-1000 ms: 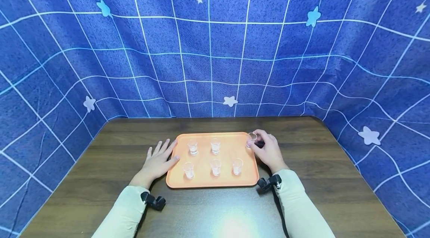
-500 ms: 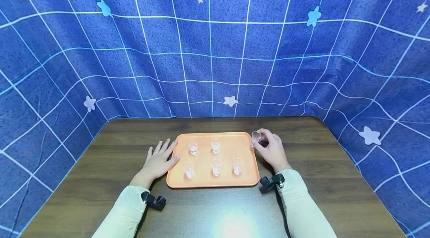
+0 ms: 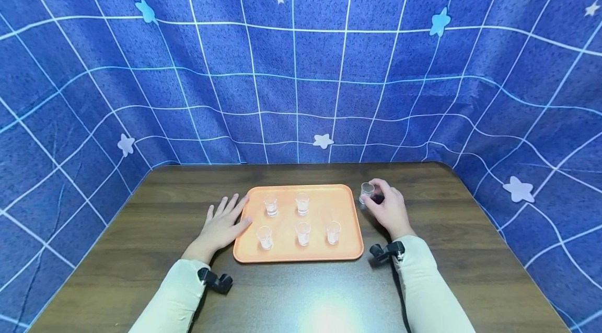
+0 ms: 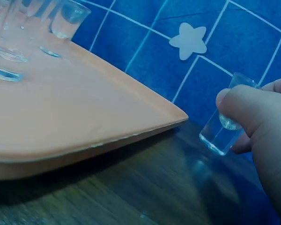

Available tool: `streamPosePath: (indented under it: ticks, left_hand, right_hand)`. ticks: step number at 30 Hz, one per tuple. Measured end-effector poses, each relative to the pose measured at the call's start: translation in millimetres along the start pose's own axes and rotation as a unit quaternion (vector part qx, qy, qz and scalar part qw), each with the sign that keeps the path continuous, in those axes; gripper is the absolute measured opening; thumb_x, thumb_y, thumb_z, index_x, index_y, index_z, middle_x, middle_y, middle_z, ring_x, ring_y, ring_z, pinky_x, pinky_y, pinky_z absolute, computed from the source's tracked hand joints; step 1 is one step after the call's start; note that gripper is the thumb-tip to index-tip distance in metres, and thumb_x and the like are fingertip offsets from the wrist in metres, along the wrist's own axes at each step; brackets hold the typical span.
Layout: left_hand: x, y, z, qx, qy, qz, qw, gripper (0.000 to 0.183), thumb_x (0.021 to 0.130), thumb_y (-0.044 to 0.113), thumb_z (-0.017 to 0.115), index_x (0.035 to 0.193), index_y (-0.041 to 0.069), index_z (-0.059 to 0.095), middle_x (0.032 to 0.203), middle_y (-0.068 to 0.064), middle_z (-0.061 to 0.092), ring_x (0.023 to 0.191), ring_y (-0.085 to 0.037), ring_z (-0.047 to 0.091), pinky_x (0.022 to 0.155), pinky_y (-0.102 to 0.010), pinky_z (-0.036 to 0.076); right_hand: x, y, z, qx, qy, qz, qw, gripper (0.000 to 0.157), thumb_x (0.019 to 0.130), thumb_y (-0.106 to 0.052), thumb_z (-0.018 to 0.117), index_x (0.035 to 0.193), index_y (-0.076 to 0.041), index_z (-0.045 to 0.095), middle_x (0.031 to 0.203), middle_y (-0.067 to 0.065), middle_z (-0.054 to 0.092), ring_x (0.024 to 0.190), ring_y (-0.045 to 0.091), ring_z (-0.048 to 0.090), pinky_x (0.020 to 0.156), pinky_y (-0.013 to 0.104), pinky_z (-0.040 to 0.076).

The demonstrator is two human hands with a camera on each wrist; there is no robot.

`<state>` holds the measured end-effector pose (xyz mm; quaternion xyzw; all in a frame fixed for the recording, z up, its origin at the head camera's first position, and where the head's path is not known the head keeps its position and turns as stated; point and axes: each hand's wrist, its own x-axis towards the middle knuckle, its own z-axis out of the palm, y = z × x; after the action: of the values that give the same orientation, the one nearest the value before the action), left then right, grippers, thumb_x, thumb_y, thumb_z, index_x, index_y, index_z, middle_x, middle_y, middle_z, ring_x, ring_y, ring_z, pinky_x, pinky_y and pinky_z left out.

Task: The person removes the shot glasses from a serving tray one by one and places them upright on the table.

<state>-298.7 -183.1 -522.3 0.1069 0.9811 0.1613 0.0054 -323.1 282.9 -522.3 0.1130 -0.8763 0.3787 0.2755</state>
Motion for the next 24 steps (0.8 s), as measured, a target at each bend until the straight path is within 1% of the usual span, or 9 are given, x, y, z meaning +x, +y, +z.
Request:
streamPosePath:
  ticks: [9, 15, 19, 24]
  left_hand:
    - [0.7, -1.2, 1.0, 0.004, -0.003, -0.001, 1.0000, 0.073, 0.101, 0.061, 0.040, 0.163, 0.029, 0.021, 0.168, -0.014, 0.017, 0.154, -0.043, 0.006, 0.116, -0.068, -0.003]
    - [1.0, -1.4, 1.0, 0.003, -0.006, -0.003, 1.0000, 0.073, 0.101, 0.062, 0.040, 0.163, 0.029, 0.020, 0.168, -0.013, 0.016, 0.154, -0.042, 0.005, 0.117, -0.068, -0.004]
    - [0.6, -0.9, 0.3, 0.001, -0.005, -0.004, 1.0000, 0.073, 0.101, 0.061, 0.041, 0.163, 0.029, 0.021, 0.168, -0.013, 0.016, 0.154, -0.042, 0.005, 0.116, -0.068, -0.004]
    - [0.3, -0.9, 0.2, 0.000, -0.003, -0.004, 1.0000, 0.073, 0.101, 0.061, 0.041, 0.163, 0.029, 0.021, 0.169, -0.013, 0.016, 0.154, -0.042, 0.005, 0.117, -0.068, -0.004]
  right_hand:
    - [-0.8, 6.7, -5.5, -0.021, -0.016, 0.021, 0.999, 0.042, 0.084, -0.022, 0.081, 0.120, -0.009, 0.062, 0.090, 0.010, 0.073, 0.090, 0.035, 0.064, 0.083, 0.049, 0.044]
    - [-0.7, 7.1, -9.8, -0.031, -0.031, 0.035, 0.998, 0.042, 0.086, -0.024, 0.079, 0.121, -0.008, 0.062, 0.092, 0.011, 0.072, 0.092, 0.036, 0.063, 0.084, 0.051, 0.044]
    - [-1.1, 8.2, -13.4, -0.035, -0.031, 0.043, 0.998, 0.042, 0.087, -0.025, 0.079, 0.121, -0.008, 0.061, 0.095, 0.013, 0.073, 0.094, 0.038, 0.063, 0.086, 0.053, 0.044]
    - [-2.6, 13.9, -19.2, -0.048, -0.027, 0.052, 0.997, 0.043, 0.087, -0.027, 0.078, 0.122, -0.009, 0.061, 0.095, 0.014, 0.073, 0.093, 0.038, 0.063, 0.083, 0.051, 0.044]
